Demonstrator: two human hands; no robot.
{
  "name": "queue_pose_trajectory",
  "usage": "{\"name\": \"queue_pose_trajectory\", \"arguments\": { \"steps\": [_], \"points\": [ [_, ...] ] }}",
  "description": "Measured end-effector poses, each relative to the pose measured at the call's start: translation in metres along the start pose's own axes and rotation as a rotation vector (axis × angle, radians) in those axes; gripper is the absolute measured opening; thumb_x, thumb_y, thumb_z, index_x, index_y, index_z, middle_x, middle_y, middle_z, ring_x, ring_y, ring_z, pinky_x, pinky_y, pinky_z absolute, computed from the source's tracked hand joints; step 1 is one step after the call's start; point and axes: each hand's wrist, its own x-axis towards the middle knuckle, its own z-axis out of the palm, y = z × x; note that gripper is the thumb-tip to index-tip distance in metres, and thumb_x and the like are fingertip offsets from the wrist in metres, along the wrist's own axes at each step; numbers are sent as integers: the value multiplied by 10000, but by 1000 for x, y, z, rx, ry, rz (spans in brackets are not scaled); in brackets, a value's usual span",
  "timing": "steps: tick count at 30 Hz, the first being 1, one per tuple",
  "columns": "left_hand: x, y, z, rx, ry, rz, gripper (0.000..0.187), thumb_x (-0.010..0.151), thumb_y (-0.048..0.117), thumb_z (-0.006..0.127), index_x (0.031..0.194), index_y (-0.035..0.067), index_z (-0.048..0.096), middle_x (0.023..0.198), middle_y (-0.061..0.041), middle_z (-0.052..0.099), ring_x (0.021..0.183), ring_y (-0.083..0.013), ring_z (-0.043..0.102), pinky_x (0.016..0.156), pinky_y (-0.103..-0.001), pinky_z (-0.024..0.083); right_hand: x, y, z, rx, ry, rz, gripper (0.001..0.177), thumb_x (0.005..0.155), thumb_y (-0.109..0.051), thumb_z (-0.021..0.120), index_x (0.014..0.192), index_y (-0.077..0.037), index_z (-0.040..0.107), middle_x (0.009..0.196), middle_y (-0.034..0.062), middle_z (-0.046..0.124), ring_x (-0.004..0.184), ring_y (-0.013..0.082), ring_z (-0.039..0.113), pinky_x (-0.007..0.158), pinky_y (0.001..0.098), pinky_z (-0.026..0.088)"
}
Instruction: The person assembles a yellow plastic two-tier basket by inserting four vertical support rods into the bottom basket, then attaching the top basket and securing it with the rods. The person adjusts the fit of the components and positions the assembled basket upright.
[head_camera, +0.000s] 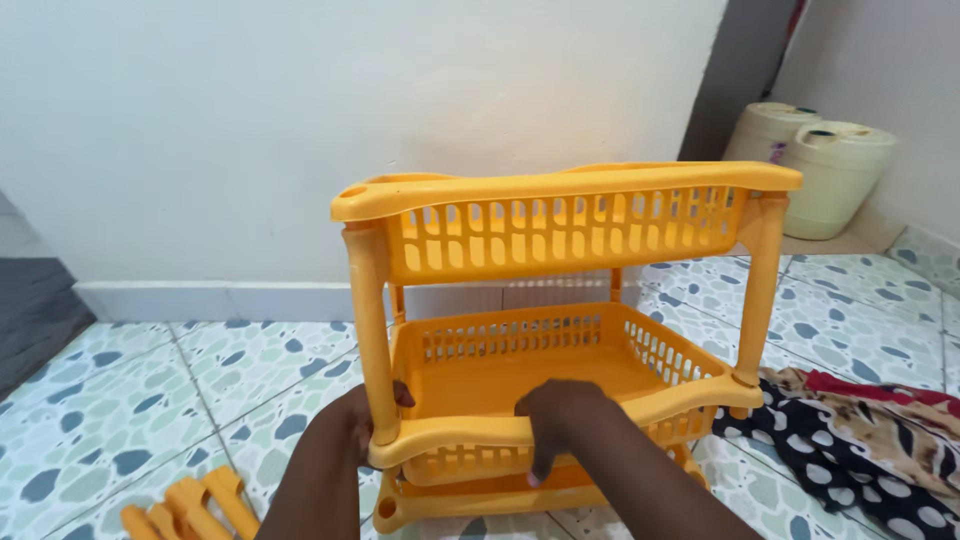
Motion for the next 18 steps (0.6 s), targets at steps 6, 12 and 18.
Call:
{"name": "queue_pose_trajectory", "arguments": {
  "steps": [6,12,18],
  "points": [
    [7,22,14,65,30,46,546,843,102,493,1377,-11,520,1146,-282,705,912,-373,755,726,-498,639,-10,13,21,100,405,-81,406,745,-302,854,1140,-277,766,1066,62,730,1078,291,665,903,452,538],
    [-8,60,32,66,4,103,522,933,269,617,1368,-16,575,1130,-233,746,937,-330,767,801,-465,650,-31,4,12,117,642,-109,462,724,-272,862,1160,-235,712,959,89,723,975,330,681,821,490,536],
    [-16,33,43,14,276,138,735,923,656,464,1443,142,536,1311,-223,611,1168,-374,638,891,-550,550,-39,23,-10,45,593,-68,406,745,-264,854,1129,-235,724,964,91,739,957,322,698,828,478,540]
  ]
}}
